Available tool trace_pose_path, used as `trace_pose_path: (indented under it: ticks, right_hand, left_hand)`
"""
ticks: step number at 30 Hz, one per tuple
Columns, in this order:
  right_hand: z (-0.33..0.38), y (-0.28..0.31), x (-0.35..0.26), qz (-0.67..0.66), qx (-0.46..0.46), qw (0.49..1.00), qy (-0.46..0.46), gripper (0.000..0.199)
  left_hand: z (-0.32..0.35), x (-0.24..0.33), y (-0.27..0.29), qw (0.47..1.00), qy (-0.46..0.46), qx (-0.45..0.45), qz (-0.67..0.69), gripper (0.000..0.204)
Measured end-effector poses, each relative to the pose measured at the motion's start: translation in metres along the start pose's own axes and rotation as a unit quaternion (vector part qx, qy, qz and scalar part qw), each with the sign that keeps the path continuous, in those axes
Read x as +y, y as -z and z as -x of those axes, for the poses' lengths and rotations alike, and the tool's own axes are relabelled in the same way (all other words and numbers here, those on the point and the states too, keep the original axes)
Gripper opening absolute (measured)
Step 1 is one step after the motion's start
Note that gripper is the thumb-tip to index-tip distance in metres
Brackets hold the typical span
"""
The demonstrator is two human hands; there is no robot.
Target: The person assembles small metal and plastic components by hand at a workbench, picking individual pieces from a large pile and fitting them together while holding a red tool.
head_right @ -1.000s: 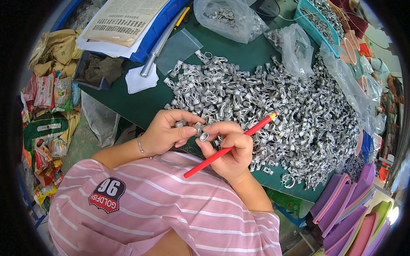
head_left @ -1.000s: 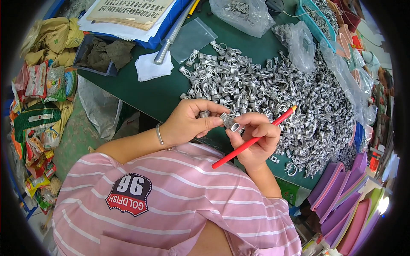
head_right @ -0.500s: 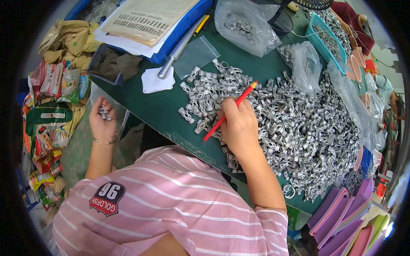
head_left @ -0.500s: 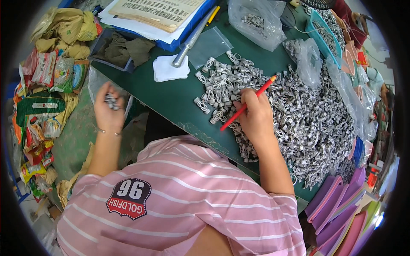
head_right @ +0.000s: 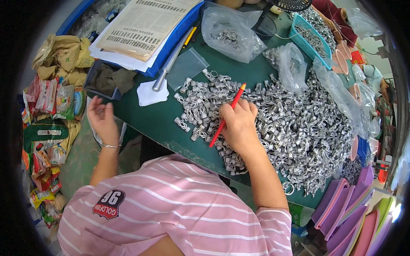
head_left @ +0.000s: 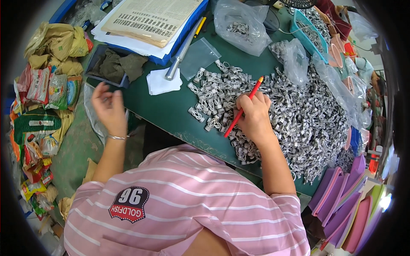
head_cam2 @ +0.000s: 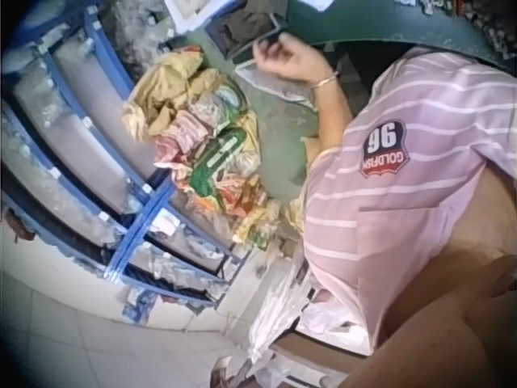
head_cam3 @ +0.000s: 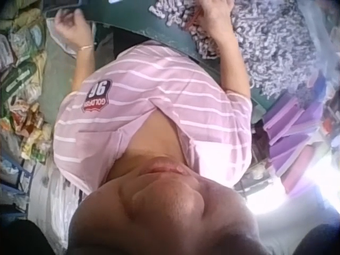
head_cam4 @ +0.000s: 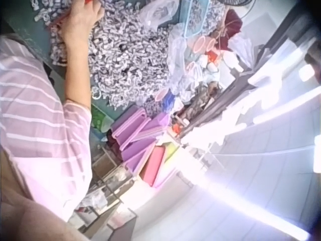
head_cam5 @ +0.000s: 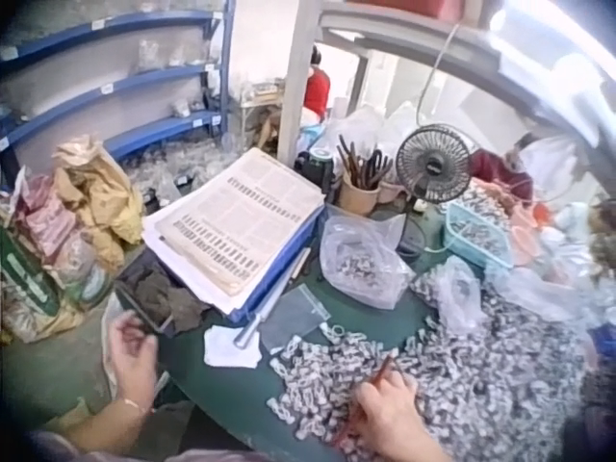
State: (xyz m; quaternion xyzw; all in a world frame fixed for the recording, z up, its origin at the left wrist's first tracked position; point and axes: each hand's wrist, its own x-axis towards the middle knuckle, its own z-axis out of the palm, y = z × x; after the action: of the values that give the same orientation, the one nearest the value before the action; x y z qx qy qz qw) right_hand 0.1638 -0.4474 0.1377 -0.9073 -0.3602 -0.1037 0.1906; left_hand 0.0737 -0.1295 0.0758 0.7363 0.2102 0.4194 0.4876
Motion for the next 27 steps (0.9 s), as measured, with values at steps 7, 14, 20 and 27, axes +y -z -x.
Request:
trace_pose_path:
  ticks: [7, 14, 20, 27]
  right_hand:
    - [0.009, 0.006, -0.013, -0.268, 0.077, 0.960, -0.027, 0.037]
    - [0.036, 0.009, -0.022, -0.620, 0.074, 0.732, -0.274, 0.022]
    - [0.049, -0.014, -0.019, -0.585, 0.180, 0.778, -0.141, 0.026]
    - [0.044, -0.005, -0.029, -0.506, 0.237, 0.824, -0.097, 0.035]
  left_hand:
    - [0.052, 0.087, -0.098, 0.825, 0.066, -0.515, 0.223, 0.040]
    - [0.061, 0.091, -0.111, 0.739, 0.258, -0.524, 0.337, 0.017]
    - [0.055, 0.107, -0.107, 0.823, -0.079, -0.487, 0.280, 0.020]
    - [0.068, 0.095, -0.103, 0.761, 0.163, -0.506, 0.372, 0.020]
